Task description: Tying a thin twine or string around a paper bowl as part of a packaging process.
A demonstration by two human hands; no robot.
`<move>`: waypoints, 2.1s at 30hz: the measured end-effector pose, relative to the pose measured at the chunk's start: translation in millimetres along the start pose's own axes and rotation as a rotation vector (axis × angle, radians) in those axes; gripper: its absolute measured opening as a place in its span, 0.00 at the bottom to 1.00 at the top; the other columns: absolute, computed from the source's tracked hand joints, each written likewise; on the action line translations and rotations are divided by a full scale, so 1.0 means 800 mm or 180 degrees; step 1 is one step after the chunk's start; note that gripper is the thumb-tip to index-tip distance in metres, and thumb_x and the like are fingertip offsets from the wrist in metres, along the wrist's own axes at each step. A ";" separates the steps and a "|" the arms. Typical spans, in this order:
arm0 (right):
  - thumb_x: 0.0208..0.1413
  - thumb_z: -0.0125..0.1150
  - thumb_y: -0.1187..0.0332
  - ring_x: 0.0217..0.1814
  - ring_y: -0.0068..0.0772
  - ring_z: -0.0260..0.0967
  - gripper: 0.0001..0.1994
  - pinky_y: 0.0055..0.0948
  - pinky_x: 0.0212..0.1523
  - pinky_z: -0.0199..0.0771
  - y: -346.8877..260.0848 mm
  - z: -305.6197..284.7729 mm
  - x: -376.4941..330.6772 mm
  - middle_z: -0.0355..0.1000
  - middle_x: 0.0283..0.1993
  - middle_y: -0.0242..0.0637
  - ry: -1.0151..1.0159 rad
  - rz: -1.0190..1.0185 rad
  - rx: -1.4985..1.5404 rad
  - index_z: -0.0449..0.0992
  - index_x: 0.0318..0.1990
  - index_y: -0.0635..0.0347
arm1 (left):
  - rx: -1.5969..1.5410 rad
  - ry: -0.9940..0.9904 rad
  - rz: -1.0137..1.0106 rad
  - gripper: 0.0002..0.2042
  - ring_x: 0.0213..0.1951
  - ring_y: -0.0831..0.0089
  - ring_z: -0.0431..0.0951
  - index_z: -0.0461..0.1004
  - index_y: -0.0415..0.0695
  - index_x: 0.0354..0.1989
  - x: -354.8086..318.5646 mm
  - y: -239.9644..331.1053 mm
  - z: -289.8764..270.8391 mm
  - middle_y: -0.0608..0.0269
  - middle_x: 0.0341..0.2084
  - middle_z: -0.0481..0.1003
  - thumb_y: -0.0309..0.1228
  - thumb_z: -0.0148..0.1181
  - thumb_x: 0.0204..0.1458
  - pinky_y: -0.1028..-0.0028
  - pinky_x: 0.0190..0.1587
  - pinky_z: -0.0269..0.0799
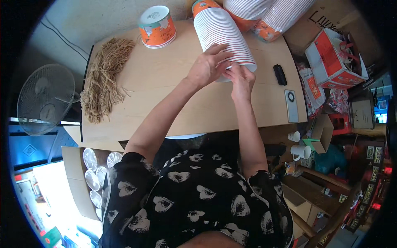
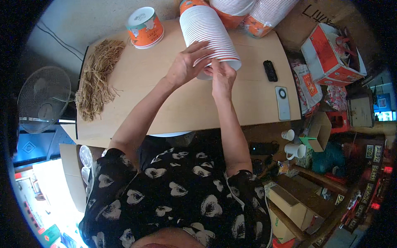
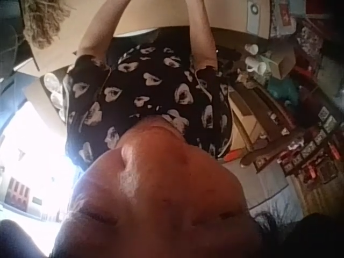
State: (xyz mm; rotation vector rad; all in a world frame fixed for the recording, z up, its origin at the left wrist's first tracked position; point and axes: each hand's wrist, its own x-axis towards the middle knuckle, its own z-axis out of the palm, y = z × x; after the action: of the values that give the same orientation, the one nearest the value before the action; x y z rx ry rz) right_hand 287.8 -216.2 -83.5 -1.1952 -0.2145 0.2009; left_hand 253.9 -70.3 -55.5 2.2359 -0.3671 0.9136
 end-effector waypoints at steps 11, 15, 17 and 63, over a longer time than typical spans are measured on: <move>0.56 0.62 0.71 0.27 0.20 0.66 0.09 0.28 0.31 0.70 -0.076 -0.056 -0.144 0.72 0.23 0.32 0.0146 -0.0667 -0.2785 0.79 0.40 0.67 | -0.0404 0.0384 -0.0666 0.14 0.49 0.55 0.81 0.81 0.44 0.49 -0.066 -0.005 -0.027 0.50 0.51 0.79 0.31 0.68 0.54 0.63 0.51 0.79; 0.56 0.61 0.74 0.27 0.35 0.71 0.04 0.32 0.32 0.72 -0.108 -0.010 -0.198 0.72 0.26 0.43 -0.0293 -0.1080 -0.3230 0.76 0.35 0.65 | -0.0380 0.0141 -0.1818 0.11 0.42 0.62 0.84 0.82 0.42 0.46 -0.156 -0.008 -0.080 0.53 0.46 0.81 0.27 0.67 0.54 0.67 0.43 0.81; 0.54 0.65 0.76 0.31 0.47 0.74 0.04 0.37 0.31 0.72 -0.097 0.013 -0.203 0.74 0.30 0.44 -0.0779 -0.1574 -0.3259 0.77 0.36 0.64 | -0.0083 0.0426 -0.1960 0.09 0.36 0.64 0.84 0.83 0.42 0.42 -0.200 -0.023 -0.108 0.54 0.39 0.82 0.26 0.66 0.53 0.69 0.37 0.82; 0.72 0.46 0.53 0.26 0.14 0.62 0.20 0.17 0.26 0.60 -0.027 -0.004 -0.254 0.70 0.27 0.26 -0.1826 0.1561 -0.0695 0.75 0.45 0.63 | -0.3114 0.0519 -0.3573 0.23 0.25 0.85 0.77 0.68 0.41 0.62 -0.236 0.203 -0.112 0.67 0.38 0.79 0.24 0.65 0.59 0.88 0.21 0.65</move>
State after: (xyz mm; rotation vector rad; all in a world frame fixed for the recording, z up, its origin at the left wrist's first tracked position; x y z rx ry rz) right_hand 94.0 -280.7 -76.5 -1.3718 -0.4492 0.9749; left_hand -4.6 -126.0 -61.6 1.1139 0.4349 0.1780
